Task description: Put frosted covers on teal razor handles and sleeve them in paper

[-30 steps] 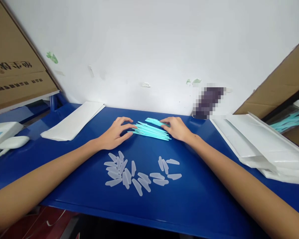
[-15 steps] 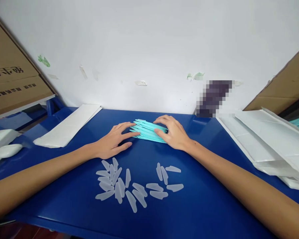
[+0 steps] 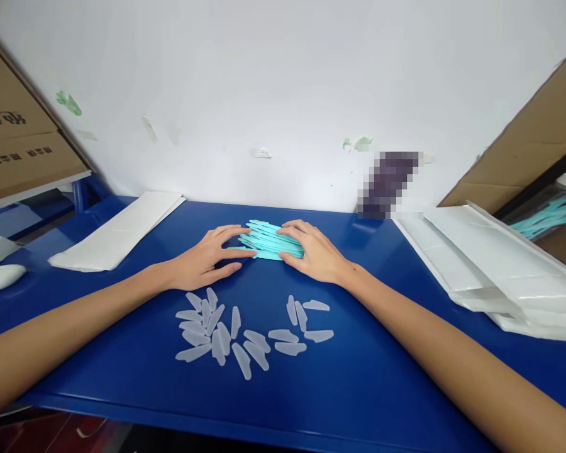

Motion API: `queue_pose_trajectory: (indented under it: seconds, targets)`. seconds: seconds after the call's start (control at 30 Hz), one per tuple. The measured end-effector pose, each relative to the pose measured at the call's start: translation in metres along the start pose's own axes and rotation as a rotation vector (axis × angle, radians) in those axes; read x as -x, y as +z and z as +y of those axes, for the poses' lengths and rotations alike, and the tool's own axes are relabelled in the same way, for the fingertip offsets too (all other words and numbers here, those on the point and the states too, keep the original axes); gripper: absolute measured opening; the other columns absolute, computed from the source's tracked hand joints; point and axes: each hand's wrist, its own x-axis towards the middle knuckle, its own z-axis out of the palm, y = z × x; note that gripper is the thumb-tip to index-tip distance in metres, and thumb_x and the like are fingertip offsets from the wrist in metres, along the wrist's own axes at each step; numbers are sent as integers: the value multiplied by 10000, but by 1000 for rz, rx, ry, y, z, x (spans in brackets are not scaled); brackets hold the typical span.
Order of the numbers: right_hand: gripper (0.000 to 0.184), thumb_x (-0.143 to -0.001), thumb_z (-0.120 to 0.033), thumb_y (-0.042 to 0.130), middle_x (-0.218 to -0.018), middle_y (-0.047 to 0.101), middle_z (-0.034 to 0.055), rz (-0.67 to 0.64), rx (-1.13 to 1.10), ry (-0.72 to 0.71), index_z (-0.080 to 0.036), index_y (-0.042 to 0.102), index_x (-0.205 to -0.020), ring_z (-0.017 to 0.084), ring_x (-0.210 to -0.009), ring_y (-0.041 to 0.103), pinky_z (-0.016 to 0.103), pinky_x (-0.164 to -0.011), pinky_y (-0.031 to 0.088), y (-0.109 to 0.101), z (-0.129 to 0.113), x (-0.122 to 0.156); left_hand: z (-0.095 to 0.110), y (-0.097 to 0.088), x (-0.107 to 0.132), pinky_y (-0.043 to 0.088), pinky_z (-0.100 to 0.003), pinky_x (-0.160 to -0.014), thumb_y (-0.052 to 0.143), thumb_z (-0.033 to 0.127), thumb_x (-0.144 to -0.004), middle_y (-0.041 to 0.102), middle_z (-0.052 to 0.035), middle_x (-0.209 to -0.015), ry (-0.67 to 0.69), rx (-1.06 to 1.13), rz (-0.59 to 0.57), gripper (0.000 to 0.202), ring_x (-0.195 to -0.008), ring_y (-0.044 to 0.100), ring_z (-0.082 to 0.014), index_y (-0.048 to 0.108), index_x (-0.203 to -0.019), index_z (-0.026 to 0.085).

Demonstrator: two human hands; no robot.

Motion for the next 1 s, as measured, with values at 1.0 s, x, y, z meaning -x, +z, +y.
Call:
queue_pose_trajectory:
  seconds: [1.0]
  targets:
    - [420, -972, -445, 503, -1388, 585, 119, -33, 7, 58, -243, 589, -1330, 314, -1265, 559, 545, -1063, 441, 3, 5, -2, 1, -2, 1, 278, -617, -1170, 538, 402, -1007, 386, -60, -1595, 17, 40, 19, 314, -1473, 310, -340, 715, -1261, 348]
